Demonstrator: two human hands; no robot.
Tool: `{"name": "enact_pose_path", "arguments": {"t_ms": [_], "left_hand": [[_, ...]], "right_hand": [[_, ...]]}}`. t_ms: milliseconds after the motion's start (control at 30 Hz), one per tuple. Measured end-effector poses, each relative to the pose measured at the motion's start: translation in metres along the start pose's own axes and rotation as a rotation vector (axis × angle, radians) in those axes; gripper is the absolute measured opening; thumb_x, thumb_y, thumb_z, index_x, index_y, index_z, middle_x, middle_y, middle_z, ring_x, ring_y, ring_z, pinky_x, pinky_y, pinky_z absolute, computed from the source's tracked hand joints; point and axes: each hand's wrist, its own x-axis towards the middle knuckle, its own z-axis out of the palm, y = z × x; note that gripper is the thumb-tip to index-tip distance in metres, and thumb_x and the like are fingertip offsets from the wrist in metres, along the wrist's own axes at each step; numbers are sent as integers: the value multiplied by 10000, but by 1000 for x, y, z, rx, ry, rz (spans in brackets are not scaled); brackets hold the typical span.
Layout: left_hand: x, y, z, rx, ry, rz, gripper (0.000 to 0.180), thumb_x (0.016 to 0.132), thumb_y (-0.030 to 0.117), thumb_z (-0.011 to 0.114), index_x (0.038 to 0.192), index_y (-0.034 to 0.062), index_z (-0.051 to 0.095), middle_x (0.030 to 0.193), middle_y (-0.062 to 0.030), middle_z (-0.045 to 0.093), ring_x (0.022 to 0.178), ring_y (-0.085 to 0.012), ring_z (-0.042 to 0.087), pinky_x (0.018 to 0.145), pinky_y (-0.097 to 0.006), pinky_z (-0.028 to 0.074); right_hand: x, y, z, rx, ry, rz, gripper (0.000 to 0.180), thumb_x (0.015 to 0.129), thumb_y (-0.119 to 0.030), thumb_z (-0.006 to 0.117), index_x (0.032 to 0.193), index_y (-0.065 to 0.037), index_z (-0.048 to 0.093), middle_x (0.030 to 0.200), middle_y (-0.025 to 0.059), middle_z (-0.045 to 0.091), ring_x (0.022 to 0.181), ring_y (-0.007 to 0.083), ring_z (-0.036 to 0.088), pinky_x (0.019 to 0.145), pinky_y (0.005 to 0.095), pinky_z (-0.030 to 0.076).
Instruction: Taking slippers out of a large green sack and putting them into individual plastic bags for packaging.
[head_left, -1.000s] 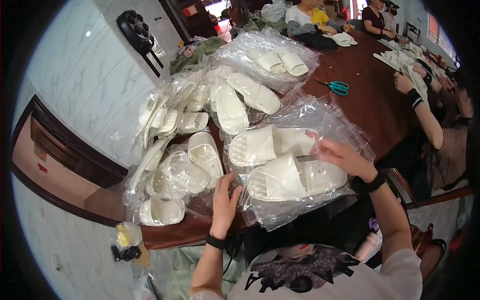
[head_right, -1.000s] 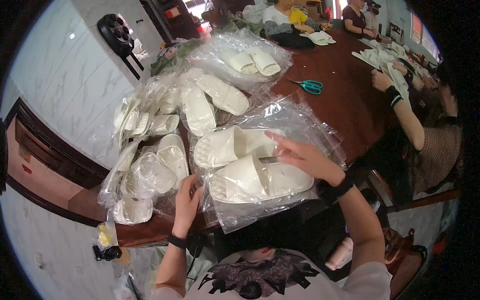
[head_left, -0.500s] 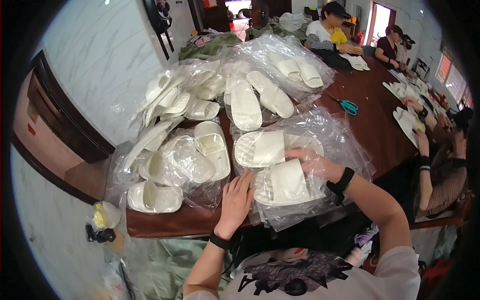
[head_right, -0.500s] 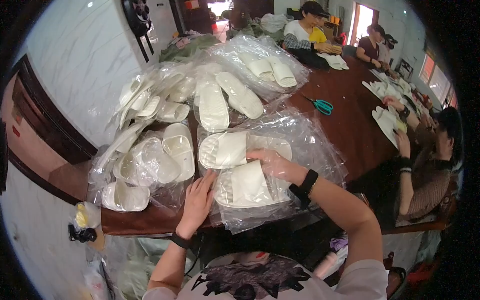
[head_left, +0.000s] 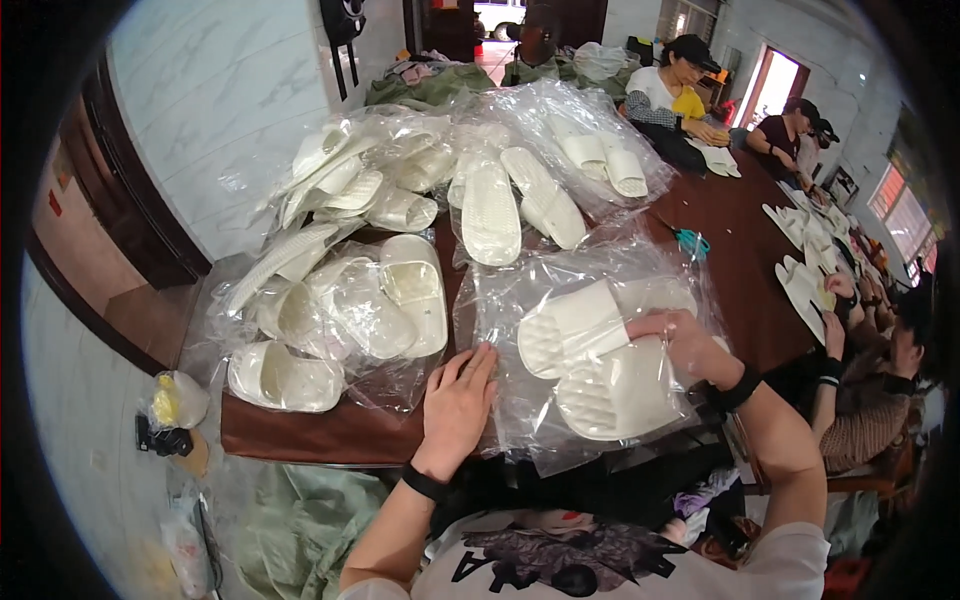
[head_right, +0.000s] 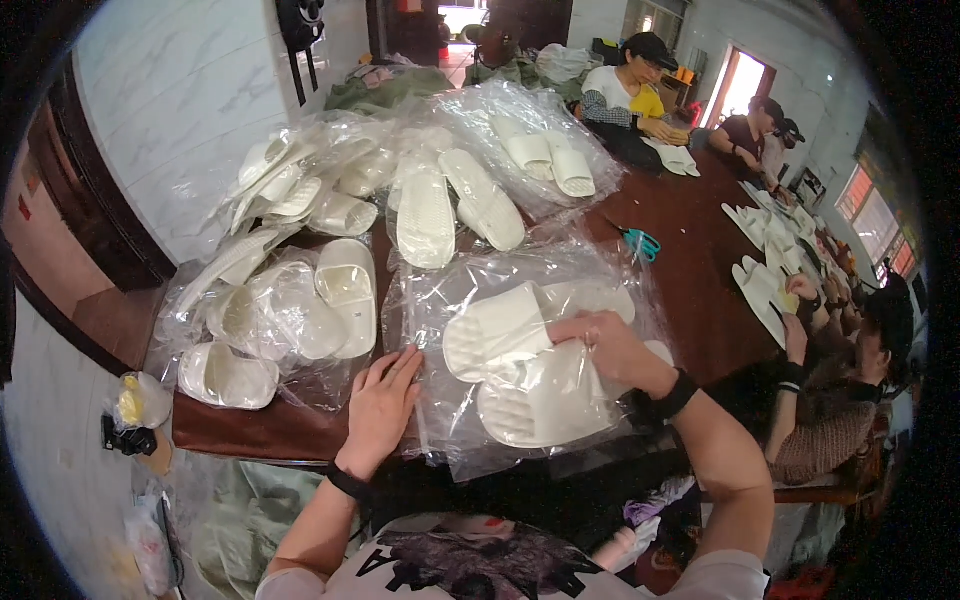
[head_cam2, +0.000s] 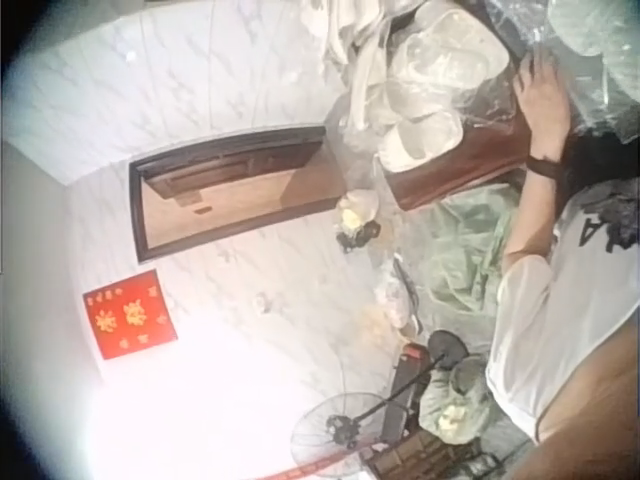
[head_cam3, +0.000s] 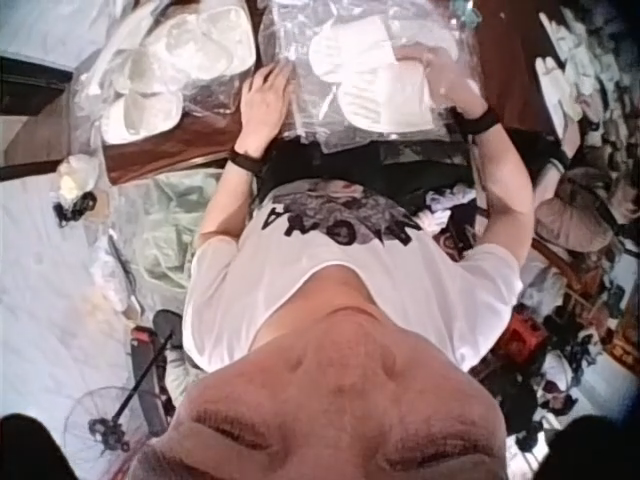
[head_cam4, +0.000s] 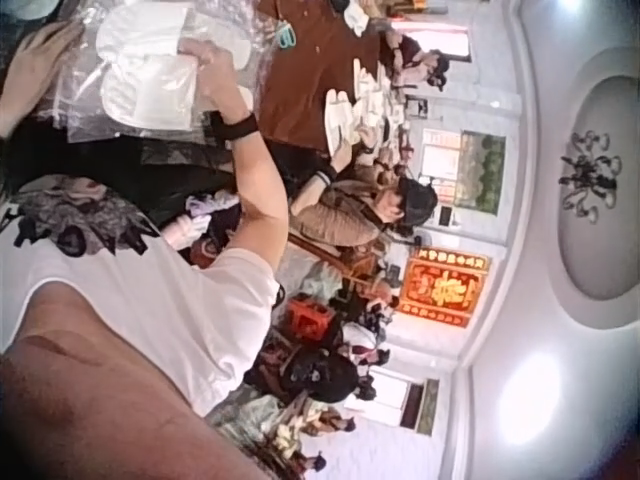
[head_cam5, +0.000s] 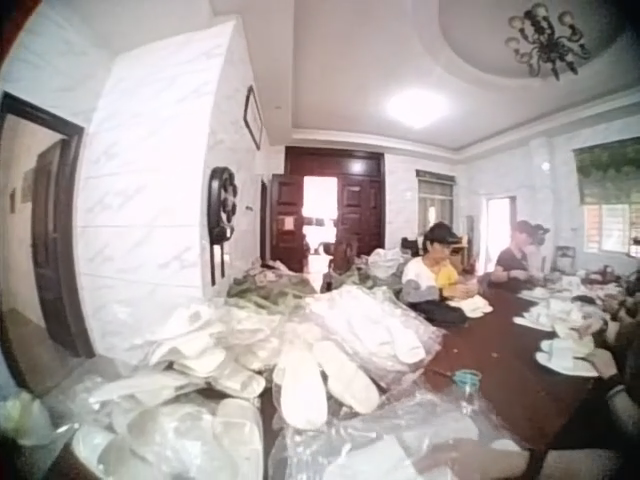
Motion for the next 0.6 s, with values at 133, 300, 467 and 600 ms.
{"name": "enact_pose_path", "arguments": {"t_ms": [133, 300, 467, 600], "left_hand": [[3, 4, 3, 48, 8, 15, 432, 892, 235, 604, 1291, 76, 559, 1368, -37, 545, 1212, -247, 491, 995, -406, 386], [4, 6, -3, 48, -8, 10, 463, 886, 271, 615, 1298, 71, 553, 1383, -45, 529, 1220, -263, 486, 1011, -422, 362], [12, 21, -24, -446, -49, 21, 392, 918, 164, 593, 1285, 39, 538, 1386, -158, 496, 1259, -317, 479, 1039, -417, 371], [22, 26, -29, -656, 199, -109, 215, 909, -10, 528, 1113, 18, 591, 1220, -182, 551, 1052, -328, 587, 894, -330, 479]], "right_hand": [[-24, 5, -27, -28, -118, 85, 263, 785, -119, 677, 1040, -57, 700, 941, 121, 685, 853, 283, 643, 783, 353, 494], [-40, 22, -44, -54, -130, 9, 302, 748, -56, 681, 1050, -52, 683, 956, 135, 691, 913, 306, 656, 822, 334, 501], [-42, 37, -35, 104, 7, 32, 303, 762, -71, 681, 1062, -31, 668, 991, 117, 694, 925, 254, 663, 847, 326, 501], [-40, 20, -60, 152, 40, 128, 281, 815, -190, 642, 1026, -4, 648, 962, 113, 684, 905, 224, 656, 834, 323, 497]]}}
